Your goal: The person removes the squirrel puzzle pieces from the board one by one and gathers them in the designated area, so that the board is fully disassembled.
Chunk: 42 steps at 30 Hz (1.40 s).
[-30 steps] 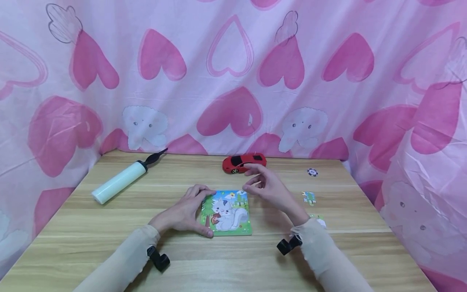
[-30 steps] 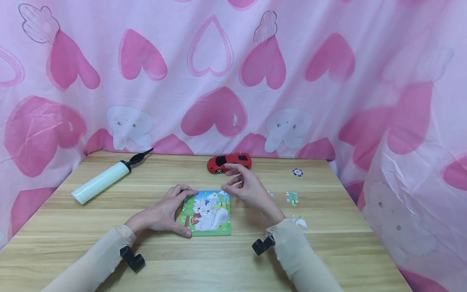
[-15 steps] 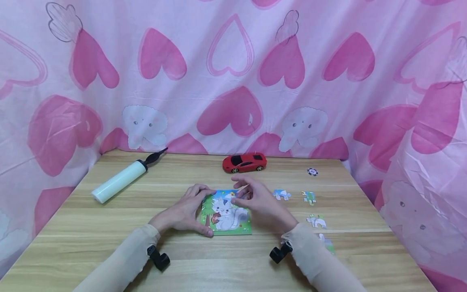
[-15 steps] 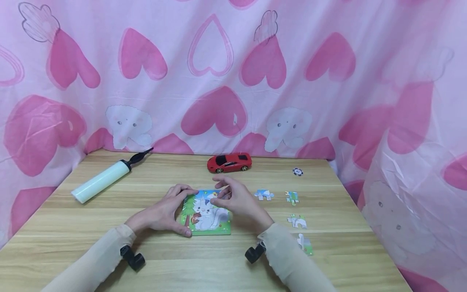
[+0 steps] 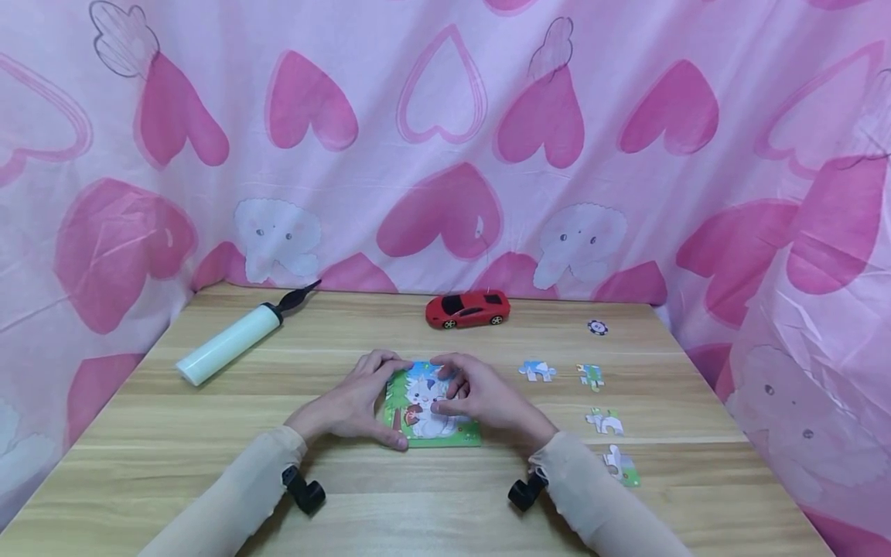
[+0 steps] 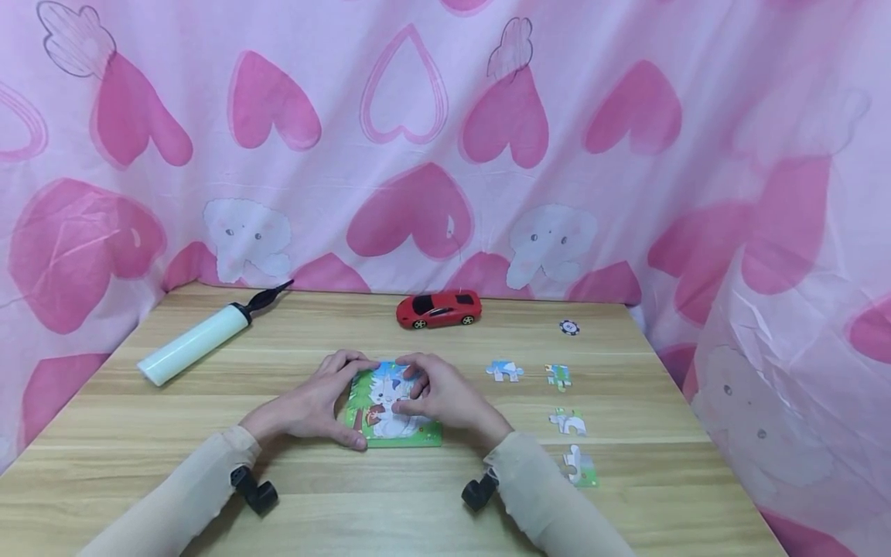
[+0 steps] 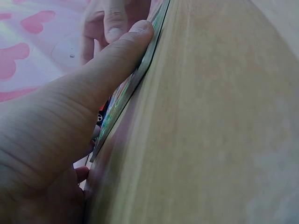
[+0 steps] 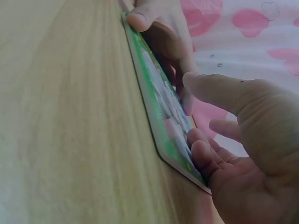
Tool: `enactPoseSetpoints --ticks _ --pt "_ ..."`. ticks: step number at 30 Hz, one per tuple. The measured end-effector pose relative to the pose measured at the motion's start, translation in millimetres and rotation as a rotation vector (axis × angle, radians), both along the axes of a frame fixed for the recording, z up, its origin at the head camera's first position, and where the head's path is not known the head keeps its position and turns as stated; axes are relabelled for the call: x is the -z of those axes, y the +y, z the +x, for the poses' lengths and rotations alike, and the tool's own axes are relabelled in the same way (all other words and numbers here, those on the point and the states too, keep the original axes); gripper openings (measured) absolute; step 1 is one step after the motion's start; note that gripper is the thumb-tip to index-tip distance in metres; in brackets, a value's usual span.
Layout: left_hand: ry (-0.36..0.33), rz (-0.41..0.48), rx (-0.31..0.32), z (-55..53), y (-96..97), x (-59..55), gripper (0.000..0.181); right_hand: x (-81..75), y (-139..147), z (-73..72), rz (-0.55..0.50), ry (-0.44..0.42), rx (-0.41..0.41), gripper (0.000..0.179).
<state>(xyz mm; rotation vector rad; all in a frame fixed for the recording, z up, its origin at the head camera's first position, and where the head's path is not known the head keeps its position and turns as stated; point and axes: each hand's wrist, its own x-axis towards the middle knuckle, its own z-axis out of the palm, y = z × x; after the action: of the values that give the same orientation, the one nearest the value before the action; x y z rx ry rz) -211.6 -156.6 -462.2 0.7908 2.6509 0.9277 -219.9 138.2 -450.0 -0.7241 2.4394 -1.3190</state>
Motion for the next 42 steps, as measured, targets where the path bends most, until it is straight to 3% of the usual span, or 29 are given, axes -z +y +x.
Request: enactPoseSetpoints --ticks 10,24,42 --pt "0.013 0.004 0.009 -1.6 -0.5 1.2 0.127 0.9 -1.3 1.8 0.087 0.034 -0.026 0.075" --pt "0.022 0.027 0.028 -0.9 -1.1 1.8 0.125 1.2 -6.9 4.1 0.173 0.1 -0.033 0.062" --pt "0.032 0.03 0.031 -0.5 -0.8 0.5 0.125 1.3 -4.8 2.2 0.099 0.038 -0.01 0.058"
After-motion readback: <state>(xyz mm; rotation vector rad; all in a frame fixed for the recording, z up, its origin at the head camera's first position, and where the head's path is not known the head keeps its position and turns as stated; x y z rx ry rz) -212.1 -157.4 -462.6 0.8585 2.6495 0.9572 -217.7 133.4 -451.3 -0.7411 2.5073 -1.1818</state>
